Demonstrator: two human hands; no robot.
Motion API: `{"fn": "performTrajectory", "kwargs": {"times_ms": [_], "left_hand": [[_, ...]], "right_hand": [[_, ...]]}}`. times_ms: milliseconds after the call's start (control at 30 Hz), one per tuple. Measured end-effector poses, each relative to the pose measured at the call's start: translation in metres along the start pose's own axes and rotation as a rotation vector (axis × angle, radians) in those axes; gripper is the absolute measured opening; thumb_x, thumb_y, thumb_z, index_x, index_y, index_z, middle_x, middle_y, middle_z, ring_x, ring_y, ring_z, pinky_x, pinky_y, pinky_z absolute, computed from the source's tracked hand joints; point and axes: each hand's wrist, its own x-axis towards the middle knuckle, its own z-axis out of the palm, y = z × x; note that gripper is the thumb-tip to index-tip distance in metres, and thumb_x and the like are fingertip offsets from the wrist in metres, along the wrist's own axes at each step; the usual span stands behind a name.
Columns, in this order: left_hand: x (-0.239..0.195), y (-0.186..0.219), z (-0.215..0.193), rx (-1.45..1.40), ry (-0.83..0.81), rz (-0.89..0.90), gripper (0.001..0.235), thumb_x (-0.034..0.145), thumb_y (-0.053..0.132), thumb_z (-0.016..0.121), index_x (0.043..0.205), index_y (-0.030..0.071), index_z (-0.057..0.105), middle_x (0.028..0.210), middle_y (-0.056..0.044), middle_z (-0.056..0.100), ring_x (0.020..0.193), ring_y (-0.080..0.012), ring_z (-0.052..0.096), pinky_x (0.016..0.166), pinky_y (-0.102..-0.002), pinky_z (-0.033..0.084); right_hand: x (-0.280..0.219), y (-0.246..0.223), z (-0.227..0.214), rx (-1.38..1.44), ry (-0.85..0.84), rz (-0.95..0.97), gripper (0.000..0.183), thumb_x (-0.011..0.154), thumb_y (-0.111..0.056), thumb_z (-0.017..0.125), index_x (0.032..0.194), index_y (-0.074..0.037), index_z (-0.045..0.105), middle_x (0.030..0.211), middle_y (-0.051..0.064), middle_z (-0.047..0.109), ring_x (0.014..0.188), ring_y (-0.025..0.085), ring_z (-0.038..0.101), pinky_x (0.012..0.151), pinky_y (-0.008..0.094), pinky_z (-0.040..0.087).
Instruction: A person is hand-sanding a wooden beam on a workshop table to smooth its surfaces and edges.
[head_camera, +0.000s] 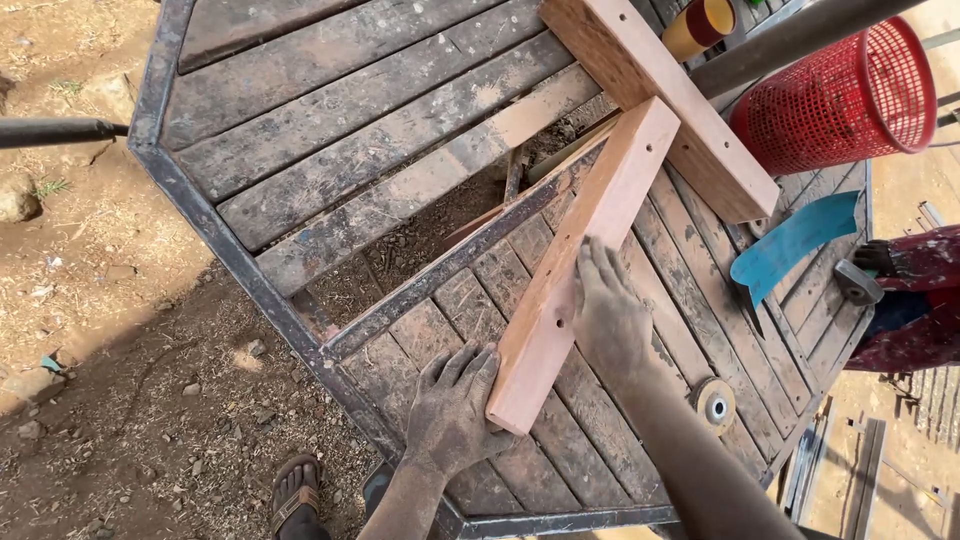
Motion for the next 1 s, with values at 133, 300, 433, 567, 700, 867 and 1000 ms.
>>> {"fn": "performTrajectory", "kwargs": {"times_ms": [133, 300, 433, 567, 700, 867, 1000], "left_hand": [[0.004, 0.003, -0.002, -0.022, 0.01, -0.006, 0.085, 0.082, 0.072, 0.062, 0.136, 0.005, 0.062, 0.141, -0.01, 0.065, 0.132, -0.0324, 0.058, 0.108, -0.053, 0.04], [-0.003, -0.004, 0.006, -0.005, -0.018, -0.007, 0.092, 0.081, 0.076, 0.064, 0.139, 0.005, 0.059, 0.146, -0.01, 0.061, 0.136, -0.0326, 0.054, 0.112, -0.053, 0.035], [-0.003, 0.0, 0.005, -0.025, -0.024, 0.006, 0.096, 0.087, 0.081, 0.054, 0.144, 0.004, 0.056, 0.148, -0.013, 0.058, 0.139, -0.0357, 0.05, 0.11, -0.056, 0.035], [-0.002, 0.001, 0.003, -0.078, -0.026, -0.019, 0.094, 0.093, 0.081, 0.042, 0.143, 0.003, 0.056, 0.148, -0.013, 0.059, 0.141, -0.0365, 0.05, 0.114, -0.056, 0.034], [-0.001, 0.0, 0.006, -0.045, -0.09, -0.049, 0.097, 0.09, 0.084, 0.04, 0.142, 0.005, 0.058, 0.151, -0.011, 0.057, 0.138, -0.0326, 0.051, 0.108, -0.054, 0.035], [-0.004, 0.0, 0.008, -0.005, -0.121, -0.101, 0.087, 0.088, 0.075, 0.05, 0.147, 0.011, 0.057, 0.152, -0.005, 0.057, 0.142, -0.0286, 0.048, 0.114, -0.05, 0.032], [0.006, -0.005, 0.004, -0.038, -0.113, -0.057, 0.095, 0.089, 0.081, 0.046, 0.146, 0.006, 0.054, 0.152, -0.009, 0.057, 0.14, -0.0318, 0.05, 0.111, -0.053, 0.032]], "right_hand": [[0.08, 0.059, 0.004, -0.453, -0.162, -0.116, 0.049, 0.107, -0.027, 0.034, 0.149, -0.004, 0.045, 0.159, 0.015, 0.038, 0.151, 0.032, 0.036, 0.105, 0.035, 0.044], [0.011, -0.002, 0.002, 0.077, -0.044, 0.12, 0.06, 0.108, -0.028, 0.038, 0.156, 0.006, 0.027, 0.168, 0.022, 0.022, 0.155, 0.036, 0.02, 0.118, 0.047, 0.036], [-0.016, 0.009, -0.002, -0.004, -0.017, -0.038, 0.065, 0.104, -0.036, 0.044, 0.159, -0.003, 0.029, 0.168, 0.012, 0.027, 0.156, 0.03, 0.022, 0.122, 0.049, 0.029], [0.071, 0.041, -0.011, 0.014, -0.028, 0.13, 0.055, 0.109, -0.029, 0.031, 0.157, -0.003, 0.036, 0.165, 0.015, 0.034, 0.151, 0.035, 0.032, 0.116, 0.053, 0.037], [0.168, 0.085, -0.025, 0.063, -0.026, 0.233, 0.053, 0.11, -0.029, 0.035, 0.155, -0.003, 0.041, 0.167, 0.007, 0.032, 0.139, 0.03, 0.048, 0.111, 0.047, 0.04], [0.237, 0.14, -0.02, -0.252, -0.061, 0.197, 0.048, 0.113, -0.03, 0.033, 0.148, -0.005, 0.055, 0.13, 0.025, 0.067, 0.106, 0.052, 0.068, 0.086, 0.059, 0.054], [0.2, 0.126, 0.009, -1.189, -0.237, -0.176, 0.069, 0.099, -0.026, 0.043, 0.162, -0.008, 0.021, 0.167, 0.025, 0.023, 0.155, 0.039, 0.02, 0.131, 0.04, 0.014]]}}
